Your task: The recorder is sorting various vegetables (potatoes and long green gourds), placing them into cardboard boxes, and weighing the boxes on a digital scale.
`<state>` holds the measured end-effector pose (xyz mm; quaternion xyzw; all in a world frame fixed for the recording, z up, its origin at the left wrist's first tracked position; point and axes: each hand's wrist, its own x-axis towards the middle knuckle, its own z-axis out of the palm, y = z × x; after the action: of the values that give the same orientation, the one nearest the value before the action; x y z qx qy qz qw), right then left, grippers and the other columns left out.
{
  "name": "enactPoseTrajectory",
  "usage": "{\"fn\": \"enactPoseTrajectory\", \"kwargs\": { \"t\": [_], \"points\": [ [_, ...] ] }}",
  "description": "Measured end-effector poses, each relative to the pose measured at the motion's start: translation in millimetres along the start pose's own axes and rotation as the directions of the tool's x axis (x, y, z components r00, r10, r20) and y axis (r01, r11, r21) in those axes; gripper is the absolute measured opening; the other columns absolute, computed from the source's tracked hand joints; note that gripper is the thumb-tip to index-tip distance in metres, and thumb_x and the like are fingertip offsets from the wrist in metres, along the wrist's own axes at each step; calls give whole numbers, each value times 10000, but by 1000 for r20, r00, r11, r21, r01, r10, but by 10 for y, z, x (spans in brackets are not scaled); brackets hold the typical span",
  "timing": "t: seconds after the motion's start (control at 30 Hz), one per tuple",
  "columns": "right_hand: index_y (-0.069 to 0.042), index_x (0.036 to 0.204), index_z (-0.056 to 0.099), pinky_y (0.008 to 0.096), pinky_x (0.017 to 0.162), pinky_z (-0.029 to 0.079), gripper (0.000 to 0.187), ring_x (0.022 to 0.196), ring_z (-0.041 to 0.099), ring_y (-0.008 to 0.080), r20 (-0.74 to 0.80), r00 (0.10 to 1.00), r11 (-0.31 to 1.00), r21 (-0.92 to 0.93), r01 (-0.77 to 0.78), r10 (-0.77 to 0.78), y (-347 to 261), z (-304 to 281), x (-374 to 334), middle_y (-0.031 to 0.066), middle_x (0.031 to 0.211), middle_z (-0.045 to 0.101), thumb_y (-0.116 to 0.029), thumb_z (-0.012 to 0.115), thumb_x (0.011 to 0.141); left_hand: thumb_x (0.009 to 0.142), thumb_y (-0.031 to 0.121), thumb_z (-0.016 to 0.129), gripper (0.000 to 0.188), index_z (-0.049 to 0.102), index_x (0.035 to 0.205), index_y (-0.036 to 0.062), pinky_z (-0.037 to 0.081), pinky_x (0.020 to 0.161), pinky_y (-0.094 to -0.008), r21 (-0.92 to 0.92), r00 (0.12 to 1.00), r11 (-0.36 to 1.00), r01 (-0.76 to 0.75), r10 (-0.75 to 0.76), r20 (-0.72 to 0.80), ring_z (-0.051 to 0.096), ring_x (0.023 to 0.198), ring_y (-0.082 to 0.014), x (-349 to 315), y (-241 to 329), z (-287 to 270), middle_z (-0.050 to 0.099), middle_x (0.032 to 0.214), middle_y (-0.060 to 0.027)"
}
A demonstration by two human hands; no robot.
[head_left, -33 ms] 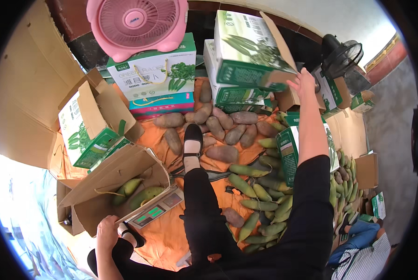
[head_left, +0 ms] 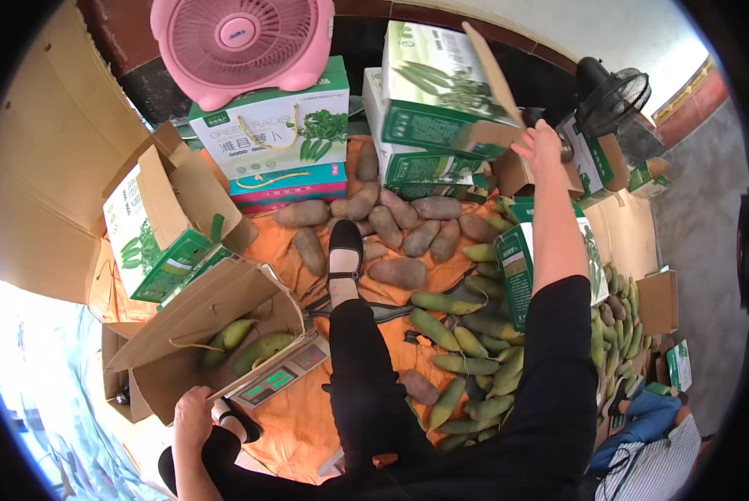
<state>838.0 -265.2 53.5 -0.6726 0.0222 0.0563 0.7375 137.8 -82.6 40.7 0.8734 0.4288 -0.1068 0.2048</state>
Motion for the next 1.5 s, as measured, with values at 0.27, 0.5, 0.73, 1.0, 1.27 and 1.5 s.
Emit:
{"fn": "enactPoseTrajectory", "kwargs": {
  "t": [0.27,0.5,0.73,1.0,1.27,1.5],
  "points": [
    [-23,1117,596,352,880,432,331,994,572,267,-91,847,696,-618,365,-524,1174,-1544,-503,124,1071,620,-153,625,814,756,2,548,133,631,860,-9,449,738,-436,-15,1000,1000,-19,19,0,576,844,-383,7,50,22,595,837,-201],
    [-30,1235,473,440,928,397,518,1127,473,312,-511,574,549,-827,-124,-640,1271,-3073,-1435,183,1217,489,-228,677,802,713,-8,571,190,594,898,-43,435,762,-447,16,1000,1000,-11,11,-13,558,883,-417,-11,12,89,585,867,-234],
    [-64,1179,468,410,752,471,501,927,525,244,-537,727,876,49,-479,428,1443,-3076,-1871,85,1100,531,-357,671,826,721,-9,541,237,591,947,-59,433,786,-453,6,999,999,-41,41,-9,556,888,-422,-51,6,69,588,883,-250],
    [-63,1089,629,266,687,483,269,845,636,135,326,872,883,-419,-212,364,1208,-1972,-2389,75,972,669,-191,634,853,710,-23,577,231,592,939,-51,437,782,-443,13,997,998,-57,57,-47,558,907,-417,-108,-73,106,590,894,-240],
    [4,1200,527,417,950,396,533,1109,520,342,-386,770,445,-883,-149,-508,1236,-3349,-1253,211,1201,545,-311,663,791,710,-25,605,231,603,941,-35,439,783,-437,13,999,1000,-24,24,-32,568,895,-399,-71,-41,113,594,882,-218],
    [39,1222,509,422,994,366,708,1148,489,374,-473,824,630,-752,-194,-312,1502,-3903,-918,261,1238,510,-468,661,751,711,-11,605,204,597,914,-32,432,766,-439,8,998,999,-42,42,-45,563,871,-400,-22,-57,151,584,855,-218]
  ]
}}
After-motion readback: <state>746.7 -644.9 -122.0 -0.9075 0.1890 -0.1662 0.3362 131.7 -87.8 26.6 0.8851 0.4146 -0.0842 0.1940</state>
